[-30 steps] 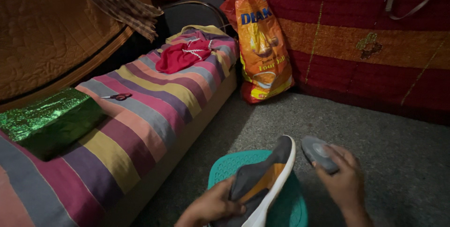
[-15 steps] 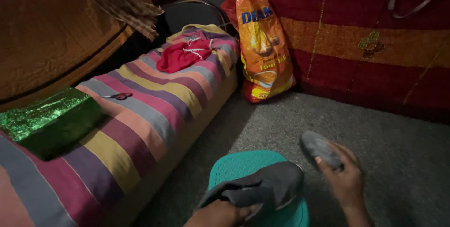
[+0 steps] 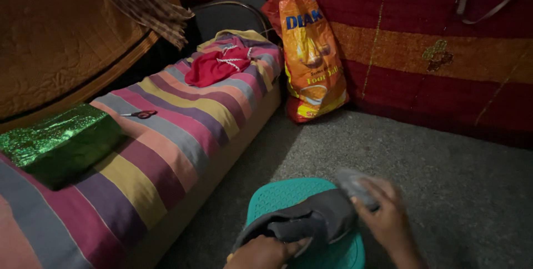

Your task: The person scrubs a grey and orange sneaker with a small brush, then proceeds to tie the laces. The shoe is placed on a small green stool during the process.

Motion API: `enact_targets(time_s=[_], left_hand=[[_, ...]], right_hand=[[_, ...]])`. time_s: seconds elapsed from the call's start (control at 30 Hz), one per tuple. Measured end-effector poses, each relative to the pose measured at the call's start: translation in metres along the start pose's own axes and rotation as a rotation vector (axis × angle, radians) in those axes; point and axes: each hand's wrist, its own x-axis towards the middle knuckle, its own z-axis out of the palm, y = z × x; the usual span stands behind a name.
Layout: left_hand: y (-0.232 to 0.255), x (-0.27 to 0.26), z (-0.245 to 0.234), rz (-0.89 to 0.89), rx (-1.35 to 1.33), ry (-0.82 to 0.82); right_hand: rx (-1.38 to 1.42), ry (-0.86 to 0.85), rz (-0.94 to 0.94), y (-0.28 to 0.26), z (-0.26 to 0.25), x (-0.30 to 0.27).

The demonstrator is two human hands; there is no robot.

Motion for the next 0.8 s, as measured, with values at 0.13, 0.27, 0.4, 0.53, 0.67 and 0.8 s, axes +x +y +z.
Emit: enact_targets(time_s=[0.13, 0.27, 0.4, 0.53, 0.67, 0.8], left_hand=[[0.003, 0.003, 0.0, -0.068, 0.015, -0.066], [-0.011, 0.003, 0.01, -0.07, -0.091, 0.062], [-0.03, 0.013, 0.014, 0.264, -0.23, 0.569], [-0.033, 0.038, 0.0, -0.037, -0.862, 0.509], [-0.015, 0.046, -0.002, -0.011, -1.336, 0.452], [0.001, 0.051, -0.007, -0.05, -1.732, 0.563]], right_hand=[[0.104, -0.366, 0.073, -0.006, 0.012, -0.015], [-0.241, -0.144, 0.083, -0.004, 0.006, 0.006], [0.157, 0.102, 0.422, 0.002, -0.023, 0.009], [0.202, 0.077, 0.062, -0.021, -0.017, -0.016], [0.103, 0.101, -0.682, -0.055, 0.02, -0.036], [0.263, -0.241, -0.315, -0.062, 0.036, -0.059]])
